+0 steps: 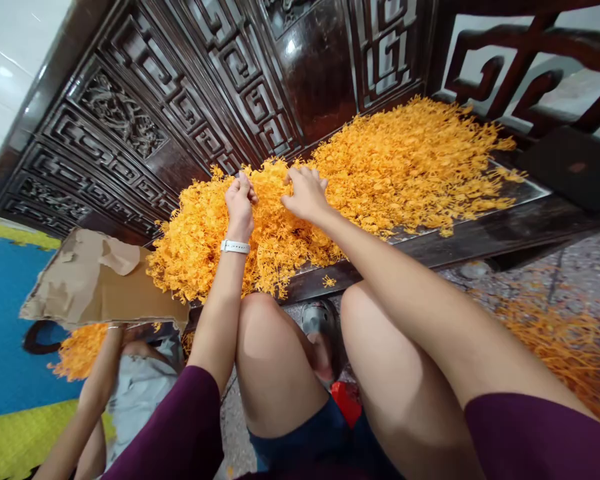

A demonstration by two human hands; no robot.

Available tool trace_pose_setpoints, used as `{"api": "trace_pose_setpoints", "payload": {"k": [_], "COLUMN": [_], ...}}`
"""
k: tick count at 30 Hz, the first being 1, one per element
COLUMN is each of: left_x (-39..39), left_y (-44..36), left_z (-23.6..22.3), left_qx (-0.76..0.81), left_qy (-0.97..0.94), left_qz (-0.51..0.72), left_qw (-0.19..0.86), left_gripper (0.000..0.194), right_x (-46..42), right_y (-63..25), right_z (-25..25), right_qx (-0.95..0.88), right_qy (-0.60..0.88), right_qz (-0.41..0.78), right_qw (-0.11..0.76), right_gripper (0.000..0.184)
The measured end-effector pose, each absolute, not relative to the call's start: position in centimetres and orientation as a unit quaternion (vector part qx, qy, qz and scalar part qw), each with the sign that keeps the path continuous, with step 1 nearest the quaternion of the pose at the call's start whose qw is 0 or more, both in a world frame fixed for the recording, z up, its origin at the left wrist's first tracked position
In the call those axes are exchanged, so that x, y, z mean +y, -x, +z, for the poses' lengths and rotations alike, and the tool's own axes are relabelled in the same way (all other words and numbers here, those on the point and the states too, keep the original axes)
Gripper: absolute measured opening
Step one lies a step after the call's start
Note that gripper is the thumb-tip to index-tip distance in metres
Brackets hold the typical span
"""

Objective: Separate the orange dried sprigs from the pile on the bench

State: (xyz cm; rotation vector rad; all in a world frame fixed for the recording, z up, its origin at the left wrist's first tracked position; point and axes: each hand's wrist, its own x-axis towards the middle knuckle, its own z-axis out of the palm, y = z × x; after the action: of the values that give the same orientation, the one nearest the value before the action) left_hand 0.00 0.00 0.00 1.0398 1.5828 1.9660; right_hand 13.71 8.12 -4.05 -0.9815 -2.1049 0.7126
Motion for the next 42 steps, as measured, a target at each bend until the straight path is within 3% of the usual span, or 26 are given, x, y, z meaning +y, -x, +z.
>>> {"api": "trace_pose_setpoints", "payload": {"k": [4,13,18,21,25,28,31,34,38,42], "left_x": [0.2,0.0,-2.0,-3.3,-3.4,-2.6,-2.0,-1.8,-1.8,-1.0], "left_y": [0.1,0.6,3.6,4.5,3.9,3.6,3.7,2.9,0.7,-1.3], "left_z": [0.0,1.3,3.1,3.4,2.8,2.2,1.4,0.8,0.7,0.6], "left_qx": [0.560,0.456,0.339,0.352,0.430,0.485,0.591,0.749,0.829,0.763], "left_qy": [-0.362,-0.215,-0.111,-0.136,-0.239,-0.279,-0.306,-0.356,-0.404,-0.547], "left_qz": [0.717,0.818,0.888,0.883,0.831,0.802,0.740,0.557,0.350,0.319], "left_qw": [0.203,0.276,0.290,0.278,0.259,0.210,0.097,-0.051,-0.164,-0.126], "left_gripper": [0.055,0.046,0.050,0.047,0.044,0.045,0.044,0.036,0.085,0.079], "right_x": [7.9,9.5,12.9,14.2,13.8,12.9,12.6,13.0,14.2,14.3], "right_y": [-13.5,-13.0,-16.0,-17.7,-18.0,-17.5,-17.7,-18.4,-19.0,-18.7], "right_z": [-4.0,-5.8,-8.6,-9.1,-7.5,-6.0,-5.8,-6.6,-7.6,-6.1], "right_qx": [-0.810,-0.796,-0.726,-0.675,-0.688,-0.741,-0.765,-0.773,-0.772,-0.750], "right_qy": [0.388,0.329,0.464,0.551,0.531,0.458,0.477,0.518,0.508,0.434], "right_qz": [0.280,0.289,0.340,0.342,0.307,0.304,0.292,0.285,0.321,0.375], "right_qw": [0.339,0.418,0.378,0.352,0.389,0.386,0.320,0.229,0.207,0.329], "right_gripper": [0.032,0.051,0.040,0.039,0.054,0.037,0.040,0.046,0.018,0.004]}}
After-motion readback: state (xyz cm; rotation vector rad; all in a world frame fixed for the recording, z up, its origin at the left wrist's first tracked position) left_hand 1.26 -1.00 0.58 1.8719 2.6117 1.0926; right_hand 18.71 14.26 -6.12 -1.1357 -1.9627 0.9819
